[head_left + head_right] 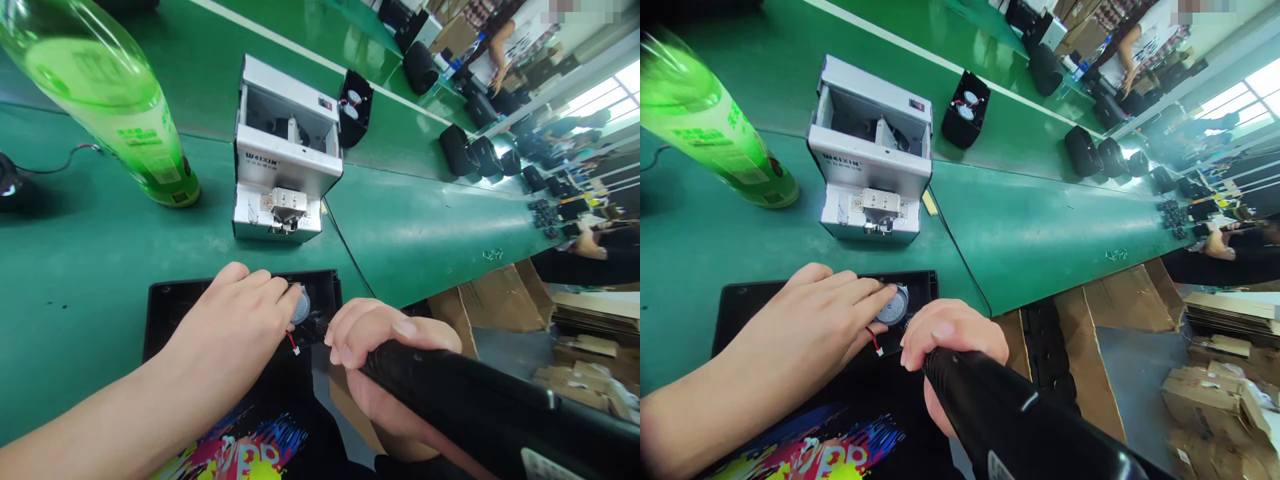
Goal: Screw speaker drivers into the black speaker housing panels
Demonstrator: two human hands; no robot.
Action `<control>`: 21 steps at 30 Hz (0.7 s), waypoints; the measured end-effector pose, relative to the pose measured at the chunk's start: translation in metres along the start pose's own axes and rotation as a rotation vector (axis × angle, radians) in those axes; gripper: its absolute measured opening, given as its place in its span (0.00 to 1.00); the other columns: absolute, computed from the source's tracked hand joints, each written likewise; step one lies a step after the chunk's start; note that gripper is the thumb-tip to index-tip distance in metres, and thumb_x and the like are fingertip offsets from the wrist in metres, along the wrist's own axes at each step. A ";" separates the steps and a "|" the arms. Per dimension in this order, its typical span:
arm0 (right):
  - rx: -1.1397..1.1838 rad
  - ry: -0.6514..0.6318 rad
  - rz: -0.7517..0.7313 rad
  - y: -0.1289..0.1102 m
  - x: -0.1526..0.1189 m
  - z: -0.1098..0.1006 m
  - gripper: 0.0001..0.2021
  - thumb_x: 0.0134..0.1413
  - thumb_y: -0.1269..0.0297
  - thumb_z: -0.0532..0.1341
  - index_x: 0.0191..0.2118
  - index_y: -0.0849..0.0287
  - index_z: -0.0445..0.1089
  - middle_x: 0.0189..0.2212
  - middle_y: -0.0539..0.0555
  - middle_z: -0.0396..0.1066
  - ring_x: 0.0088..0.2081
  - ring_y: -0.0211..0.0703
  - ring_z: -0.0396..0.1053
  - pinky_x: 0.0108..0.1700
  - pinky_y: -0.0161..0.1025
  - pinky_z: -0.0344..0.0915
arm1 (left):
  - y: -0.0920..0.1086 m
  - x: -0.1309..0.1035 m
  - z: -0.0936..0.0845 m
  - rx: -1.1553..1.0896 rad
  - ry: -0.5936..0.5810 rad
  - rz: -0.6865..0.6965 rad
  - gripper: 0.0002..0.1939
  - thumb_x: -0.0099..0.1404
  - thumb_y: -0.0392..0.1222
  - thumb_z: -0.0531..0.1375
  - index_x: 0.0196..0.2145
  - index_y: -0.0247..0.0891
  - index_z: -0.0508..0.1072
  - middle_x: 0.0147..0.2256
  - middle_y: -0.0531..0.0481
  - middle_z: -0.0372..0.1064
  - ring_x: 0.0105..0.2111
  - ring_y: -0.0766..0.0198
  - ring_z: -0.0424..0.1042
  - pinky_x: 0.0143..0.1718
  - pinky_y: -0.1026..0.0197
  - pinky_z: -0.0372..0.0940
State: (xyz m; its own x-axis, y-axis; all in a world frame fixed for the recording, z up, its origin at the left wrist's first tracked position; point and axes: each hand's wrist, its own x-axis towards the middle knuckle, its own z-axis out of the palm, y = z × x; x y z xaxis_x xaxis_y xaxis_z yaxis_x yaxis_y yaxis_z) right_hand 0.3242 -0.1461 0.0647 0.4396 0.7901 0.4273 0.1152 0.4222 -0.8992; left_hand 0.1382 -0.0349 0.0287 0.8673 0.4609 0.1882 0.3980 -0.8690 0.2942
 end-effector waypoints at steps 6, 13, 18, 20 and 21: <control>0.209 -0.016 0.070 -0.020 0.064 -0.007 0.32 0.72 0.21 0.77 0.60 0.43 0.95 0.24 0.47 0.83 0.20 0.48 0.76 0.26 0.47 0.80 | 0.004 -0.015 -0.010 -0.033 0.150 0.061 0.14 0.78 0.28 0.65 0.44 0.45 0.88 0.50 0.46 0.92 0.41 0.49 0.80 0.46 0.41 0.65; 0.249 -0.079 -0.101 -0.009 0.162 0.059 0.39 0.60 0.08 0.73 0.43 0.42 0.84 0.21 0.41 0.75 0.18 0.42 0.70 0.22 0.44 0.69 | 0.019 -0.043 0.007 0.087 0.254 0.047 0.20 0.92 0.39 0.59 0.55 0.40 0.94 0.60 0.42 0.94 0.50 0.46 0.82 0.53 0.40 0.68; 0.136 -0.149 -0.060 0.011 0.167 0.094 0.46 0.52 -0.02 0.65 0.41 0.41 0.80 0.17 0.41 0.72 0.15 0.47 0.63 0.18 0.51 0.59 | 0.020 -0.059 0.028 0.115 0.195 0.068 0.22 0.89 0.48 0.66 0.70 0.40 0.91 0.72 0.36 0.88 0.56 0.43 0.83 0.60 0.41 0.70; 0.106 -0.134 -0.019 0.008 0.165 0.094 0.48 0.49 -0.02 0.67 0.44 0.41 0.81 0.17 0.41 0.72 0.15 0.48 0.64 0.18 0.52 0.61 | 0.019 -0.062 0.034 0.083 0.142 0.086 0.27 0.86 0.50 0.69 0.75 0.39 0.88 0.77 0.31 0.84 0.59 0.41 0.83 0.62 0.41 0.71; 0.098 -0.113 -0.001 0.005 0.164 0.094 0.48 0.48 -0.02 0.68 0.45 0.41 0.81 0.18 0.41 0.72 0.16 0.48 0.64 0.19 0.51 0.61 | 0.019 -0.063 0.035 0.073 0.120 0.091 0.29 0.85 0.50 0.69 0.77 0.39 0.86 0.78 0.29 0.82 0.60 0.40 0.84 0.62 0.40 0.71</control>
State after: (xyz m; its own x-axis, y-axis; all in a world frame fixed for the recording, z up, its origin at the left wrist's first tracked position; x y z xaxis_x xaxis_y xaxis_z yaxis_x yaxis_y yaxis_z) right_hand 0.3136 0.0275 0.1391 0.3357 0.8324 0.4409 0.0255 0.4598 -0.8876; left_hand 0.1011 -0.0866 -0.0107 0.8605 0.3938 0.3231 0.3434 -0.9170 0.2031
